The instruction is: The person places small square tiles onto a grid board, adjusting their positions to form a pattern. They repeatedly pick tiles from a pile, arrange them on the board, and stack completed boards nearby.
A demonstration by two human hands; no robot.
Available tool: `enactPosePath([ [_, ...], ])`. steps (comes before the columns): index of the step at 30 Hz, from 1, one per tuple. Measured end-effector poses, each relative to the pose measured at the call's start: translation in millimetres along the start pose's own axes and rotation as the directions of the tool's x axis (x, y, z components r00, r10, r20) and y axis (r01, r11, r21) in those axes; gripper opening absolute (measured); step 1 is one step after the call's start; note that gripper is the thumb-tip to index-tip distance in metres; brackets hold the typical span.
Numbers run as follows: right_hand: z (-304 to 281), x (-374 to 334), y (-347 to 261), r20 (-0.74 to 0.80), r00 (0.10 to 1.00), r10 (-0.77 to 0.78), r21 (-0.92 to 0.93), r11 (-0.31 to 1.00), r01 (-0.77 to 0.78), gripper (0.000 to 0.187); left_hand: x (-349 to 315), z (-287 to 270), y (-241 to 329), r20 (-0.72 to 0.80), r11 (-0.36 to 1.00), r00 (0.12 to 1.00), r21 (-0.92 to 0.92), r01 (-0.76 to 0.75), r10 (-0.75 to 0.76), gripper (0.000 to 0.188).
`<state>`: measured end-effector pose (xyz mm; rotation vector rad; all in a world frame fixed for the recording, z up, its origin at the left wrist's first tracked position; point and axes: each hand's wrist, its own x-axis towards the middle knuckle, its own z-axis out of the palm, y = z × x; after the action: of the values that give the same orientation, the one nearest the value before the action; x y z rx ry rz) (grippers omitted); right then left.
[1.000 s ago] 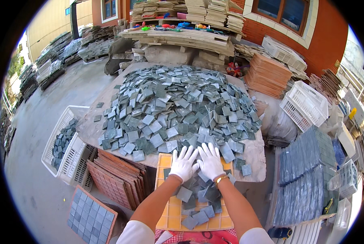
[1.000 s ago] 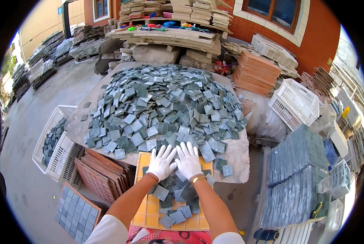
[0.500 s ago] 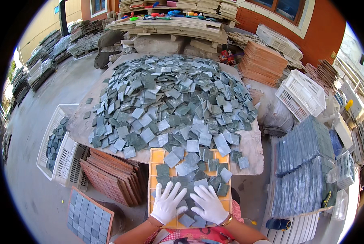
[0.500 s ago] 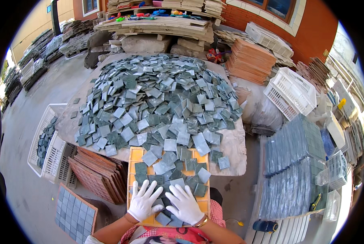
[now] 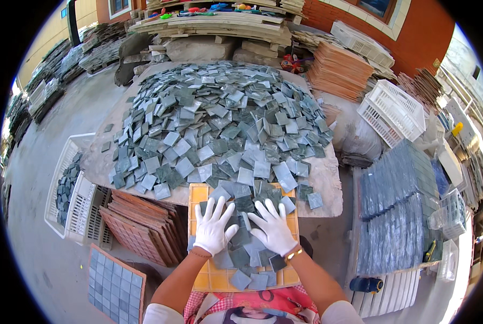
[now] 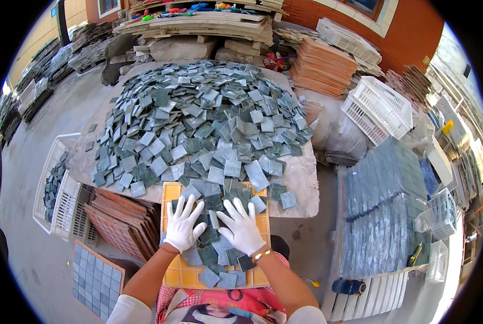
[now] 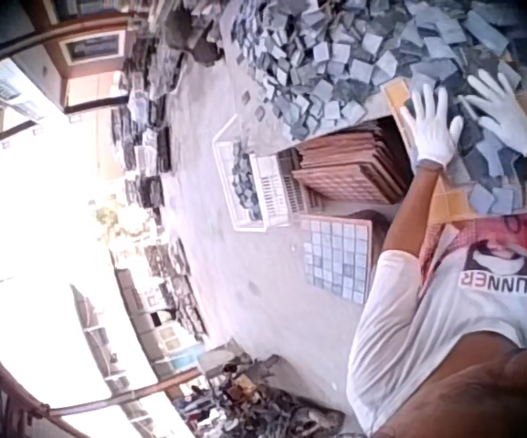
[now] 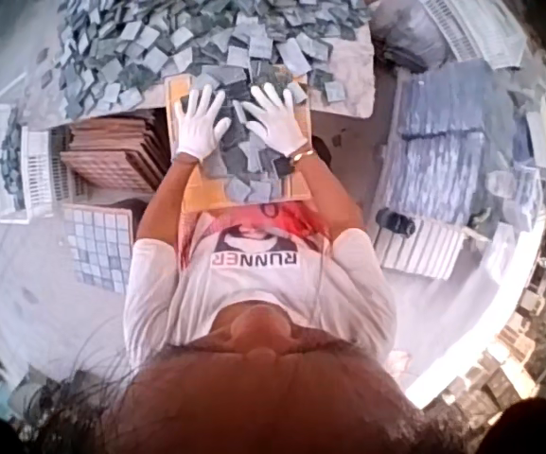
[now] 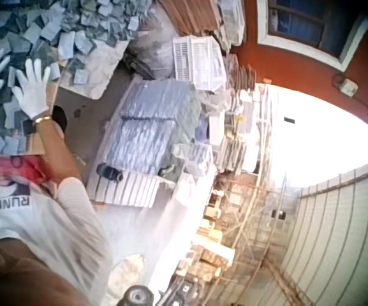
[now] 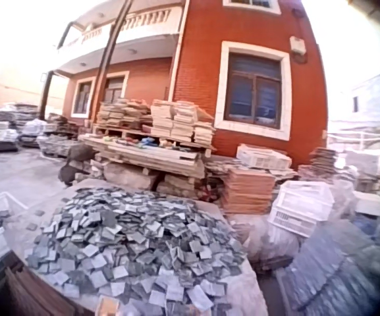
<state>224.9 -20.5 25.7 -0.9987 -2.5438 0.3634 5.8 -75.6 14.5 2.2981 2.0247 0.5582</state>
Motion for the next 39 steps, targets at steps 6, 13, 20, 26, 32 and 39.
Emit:
enactPosePath([
  [6,-21.7,57.6,4.3,-0.274,0.956,0.102,0.07,0.994,-0.086,0.019,-30.2,-6.9,12.3,0.081,0.995,0.996,-0.096,-0.023,0.031,0.058],
  [13,5.6,81.1,-35.0,-0.037,0.95,0.31,-0.301,0.903,-0.306,0.05,-81.8,-34.3,48.2,0.126,0.982,0.992,-0.188,0.022,0.002,0.051],
  [20,-3.2,52.3,-36.8,-0.196,0.974,0.115,0.066,0.992,-0.104,0.048,-103.9,-49.6,37.9,-0.006,0.959,0.994,-0.264,0.103,-0.108,0.046],
  [26,-77.7,-63.3,-2.9,0.006,0.976,0.217,0.235,0.949,-0.213,0.054,-115.9,-55.3,10.7,-0.11,0.962,0.98,-0.235,0.138,-0.168,0.051],
  [32,-73.6,-164.7,-22.5,0.336,0.906,0.257,0.216,0.915,-0.34,0.051,-97.7,-40.1,52.7,-0.053,0.948,0.998,-0.316,-0.038,0.023,0.046],
  [39,-55.1,-178.5,-16.2,0.186,0.96,0.211,0.285,0.923,-0.259,0.05,-48.9,-7.0,132.5,0.078,0.941,0.946,-0.157,-0.3,0.315,0.07],
])
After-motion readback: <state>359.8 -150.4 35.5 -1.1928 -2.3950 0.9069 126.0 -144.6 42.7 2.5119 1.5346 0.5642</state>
